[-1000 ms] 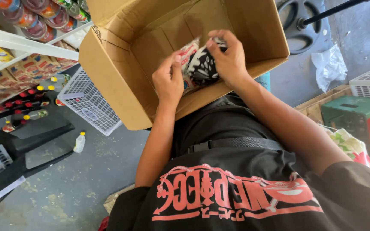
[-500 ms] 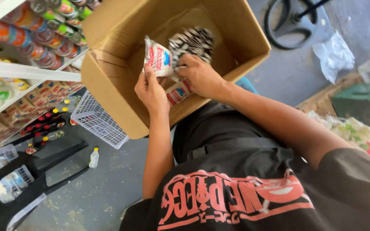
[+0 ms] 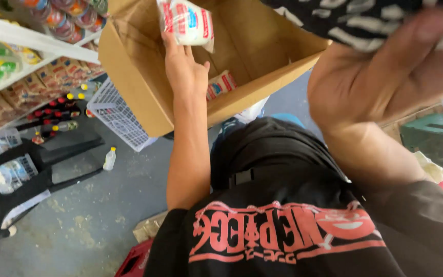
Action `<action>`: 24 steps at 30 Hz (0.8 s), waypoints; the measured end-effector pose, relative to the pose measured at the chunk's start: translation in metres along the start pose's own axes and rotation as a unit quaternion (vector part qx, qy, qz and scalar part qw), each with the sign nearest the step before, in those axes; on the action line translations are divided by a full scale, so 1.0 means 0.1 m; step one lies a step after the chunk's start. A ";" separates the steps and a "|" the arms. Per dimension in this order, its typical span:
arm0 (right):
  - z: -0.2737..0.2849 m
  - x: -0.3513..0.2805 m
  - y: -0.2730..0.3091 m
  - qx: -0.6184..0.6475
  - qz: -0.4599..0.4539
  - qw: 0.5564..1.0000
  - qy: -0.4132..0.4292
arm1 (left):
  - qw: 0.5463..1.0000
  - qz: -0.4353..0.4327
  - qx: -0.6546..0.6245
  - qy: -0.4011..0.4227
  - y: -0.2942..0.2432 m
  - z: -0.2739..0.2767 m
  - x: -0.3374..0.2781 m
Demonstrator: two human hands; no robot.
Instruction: Restocking bags of sugar from a cardboard box onto a grocery store shelf.
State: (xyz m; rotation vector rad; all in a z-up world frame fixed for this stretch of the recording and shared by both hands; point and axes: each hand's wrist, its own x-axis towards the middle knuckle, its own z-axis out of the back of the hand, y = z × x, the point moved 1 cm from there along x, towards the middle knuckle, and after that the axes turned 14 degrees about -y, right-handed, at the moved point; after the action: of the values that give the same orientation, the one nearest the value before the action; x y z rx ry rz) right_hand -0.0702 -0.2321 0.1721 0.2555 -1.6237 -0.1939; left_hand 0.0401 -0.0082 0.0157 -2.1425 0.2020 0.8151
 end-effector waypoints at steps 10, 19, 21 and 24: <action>-0.39 -1.22 0.00 0.178 -0.213 0.764 0.583 | 0.957 -0.111 -0.104 0.247 0.12 0.07 0.59; -0.12 -0.49 0.34 0.176 -0.358 0.871 0.285 | 0.994 0.034 -0.001 0.105 -0.10 0.13 -0.09; -0.04 -0.49 0.50 0.322 -0.223 0.843 0.370 | 0.993 -0.007 -0.011 0.119 -0.15 0.12 -0.13; -0.08 -1.62 0.31 0.238 -0.128 0.766 0.583 | 0.969 -0.061 -0.041 0.236 -0.22 0.22 -0.18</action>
State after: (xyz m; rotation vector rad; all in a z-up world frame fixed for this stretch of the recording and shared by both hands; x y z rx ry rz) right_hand -0.0539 -0.1572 0.0263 0.8092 -0.3413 0.1772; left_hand 0.0245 0.0204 0.0307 -2.3755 0.2812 0.2351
